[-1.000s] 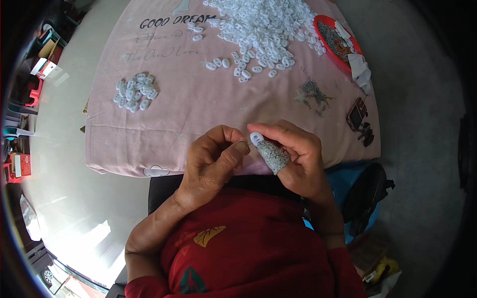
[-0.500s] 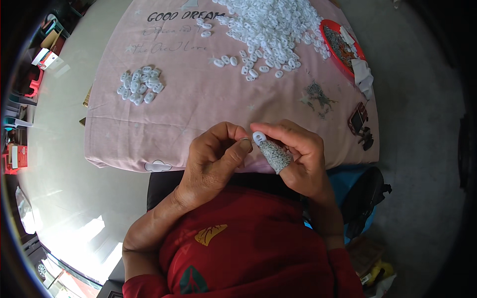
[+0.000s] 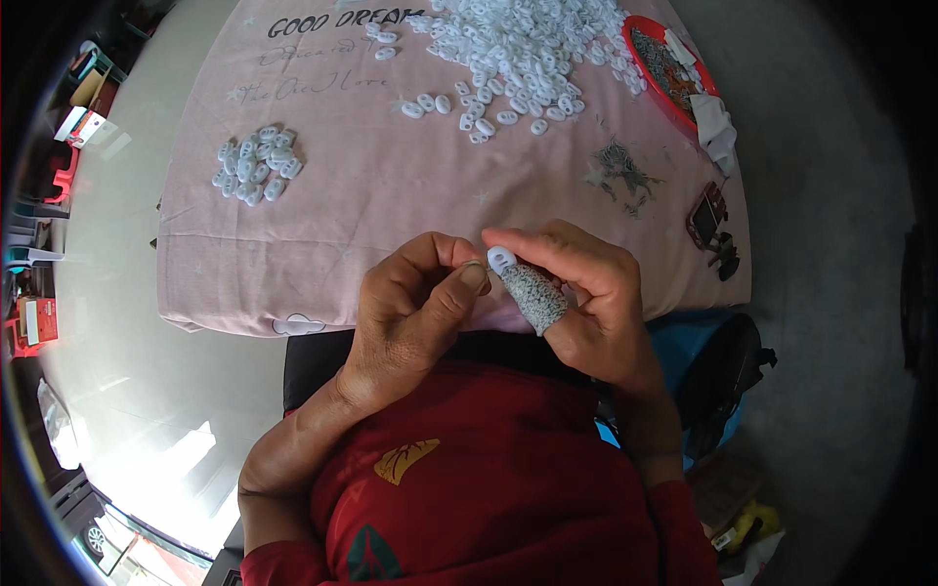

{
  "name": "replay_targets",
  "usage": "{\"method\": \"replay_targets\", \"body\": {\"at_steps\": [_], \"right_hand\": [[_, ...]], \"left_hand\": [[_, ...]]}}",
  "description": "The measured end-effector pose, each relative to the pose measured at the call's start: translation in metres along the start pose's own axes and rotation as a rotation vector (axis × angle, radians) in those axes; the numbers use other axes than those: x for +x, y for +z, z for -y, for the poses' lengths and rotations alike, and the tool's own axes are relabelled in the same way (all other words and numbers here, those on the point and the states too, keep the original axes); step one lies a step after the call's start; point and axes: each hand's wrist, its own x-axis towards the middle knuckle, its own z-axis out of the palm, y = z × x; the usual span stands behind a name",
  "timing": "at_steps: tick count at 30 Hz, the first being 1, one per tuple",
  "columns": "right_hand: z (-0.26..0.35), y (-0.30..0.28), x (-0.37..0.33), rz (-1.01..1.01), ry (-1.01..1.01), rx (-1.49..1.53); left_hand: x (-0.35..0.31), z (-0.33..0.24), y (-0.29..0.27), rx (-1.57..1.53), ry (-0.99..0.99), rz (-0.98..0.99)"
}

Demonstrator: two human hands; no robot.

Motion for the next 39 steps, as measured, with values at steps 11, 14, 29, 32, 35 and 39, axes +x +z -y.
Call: {"method": "replay_targets", "body": {"at_steps": [11,14,29,32,35,39], "right_hand": [[0.0011,0.0022,0.0009,0.003,-0.032,-0.041],[-0.0008,0.0035,0.0006,-0.012,-0.032,0.009],[-0.0006,0.0015,0.0011,-0.041,-0.093,-0.04],[-0.0013,0.0018,0.0027,-0.008,-0.085,-0.052],[-0.0018,0.0031,0.0008,-0.031,-0.075,-0.034],[-0.001,0.0041,0.0001,-0.021,-0.038,0.007]], "left_hand": [[0.0002,0.003,-0.001,-0.03,0.029,0.0],[0.0,0.0021,0.0012,-0.021,0.022,-0.007],[0.0031,-0.0009,0.0017,0.052,0.041,-0.015],[0.0017,-0.0015,0.0025,0.058,0.034,-0.049],[0.0029,-0.0001,0.0012,-0.002,0.007,-0.044],[0.0027,0.0008,0.0037,-0.043,-0.017,-0.105]]}}
